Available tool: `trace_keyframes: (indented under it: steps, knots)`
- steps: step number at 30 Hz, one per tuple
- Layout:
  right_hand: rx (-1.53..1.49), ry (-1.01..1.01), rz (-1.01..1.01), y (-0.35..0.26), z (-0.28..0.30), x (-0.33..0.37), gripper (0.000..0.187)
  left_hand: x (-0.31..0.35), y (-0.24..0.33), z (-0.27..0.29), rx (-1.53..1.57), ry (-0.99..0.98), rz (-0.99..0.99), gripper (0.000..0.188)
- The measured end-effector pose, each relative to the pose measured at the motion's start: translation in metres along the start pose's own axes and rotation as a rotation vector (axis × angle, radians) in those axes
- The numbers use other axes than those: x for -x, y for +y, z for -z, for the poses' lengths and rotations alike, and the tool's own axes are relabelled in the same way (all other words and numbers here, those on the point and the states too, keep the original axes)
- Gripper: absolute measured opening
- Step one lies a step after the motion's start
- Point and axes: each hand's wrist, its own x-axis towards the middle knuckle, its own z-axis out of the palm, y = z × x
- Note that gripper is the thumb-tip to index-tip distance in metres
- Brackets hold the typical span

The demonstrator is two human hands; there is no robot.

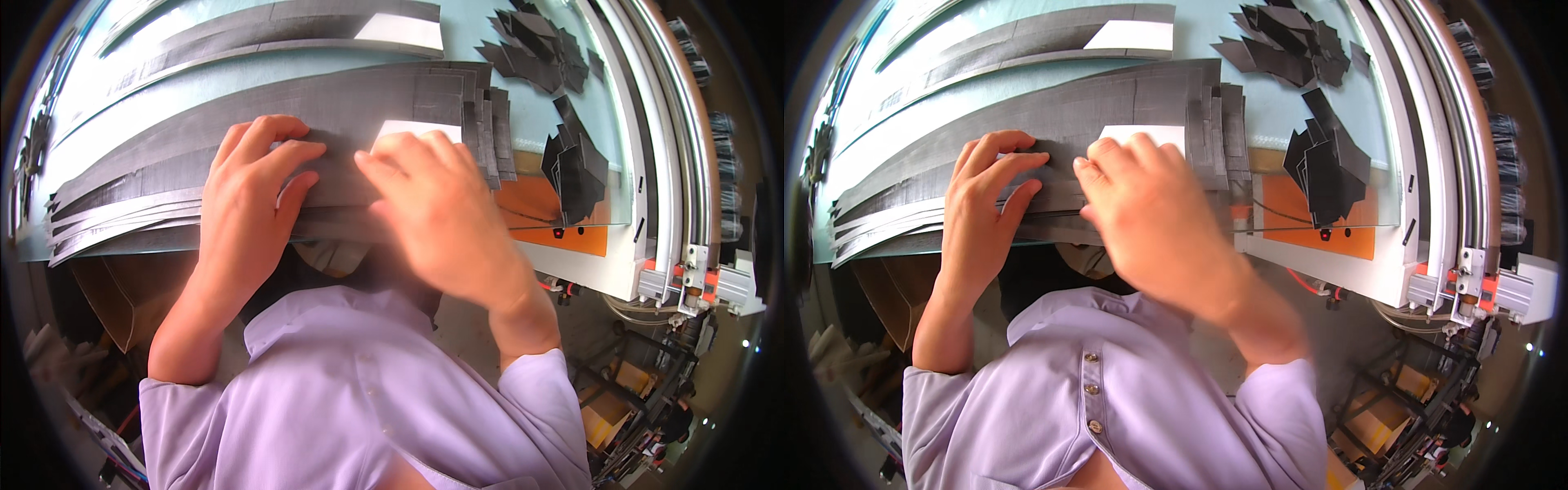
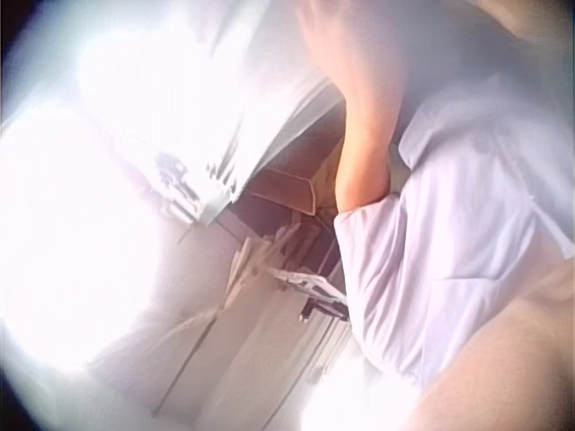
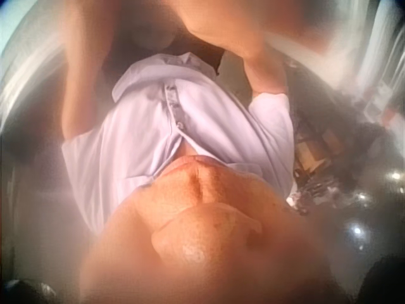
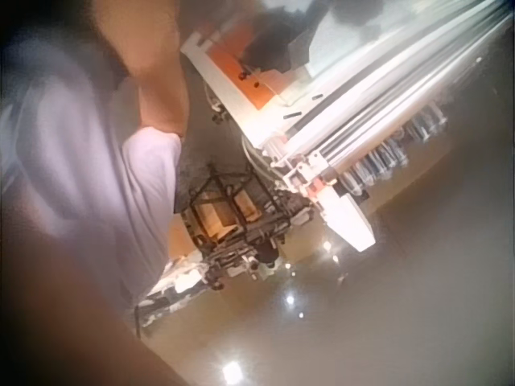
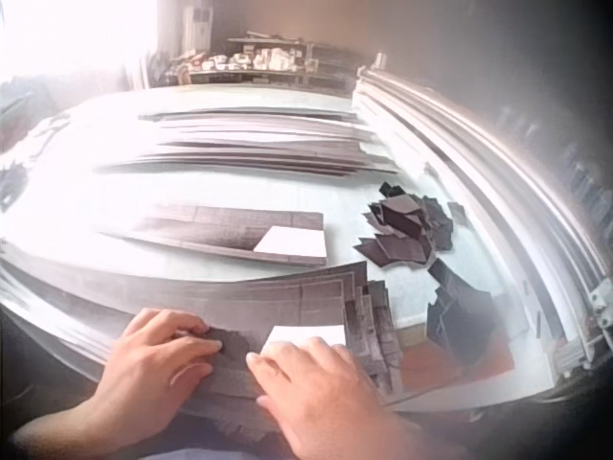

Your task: The person peels a white backing off a stack of dark rectangular sheets on a glass table. They separate the peeled sheets and place them into a pile on the right side of the table, repeating the process for multiple items.

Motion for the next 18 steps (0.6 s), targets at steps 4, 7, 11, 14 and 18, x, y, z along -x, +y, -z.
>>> trace_keyframes:
  steps: [4,7,11,14,18]
  knots:
    - [0.017,0.076,-0.176,0.056,0.018,-0.009,0.045,0.001,-0.007,0.007,0.043,-0.025,-0.025,0.045]
    - [-0.001,-0.010,-0.194,0.073,0.030,-0.015,0.052,0.004,-0.010,0.012,0.093,-0.014,-0.013,0.049]
    - [-0.043,-0.125,-0.256,0.075,0.037,-0.027,0.053,0.008,-0.021,0.011,0.085,-0.025,-0.024,0.050]
    - [-0.132,-0.165,-0.322,0.082,0.038,-0.035,0.054,0.009,-0.024,0.010,0.106,-0.039,-0.013,0.051]
    - [-0.114,-0.215,-0.299,0.080,0.042,-0.032,0.063,0.012,-0.031,0.007,-0.038,0.000,-0.091,0.055]
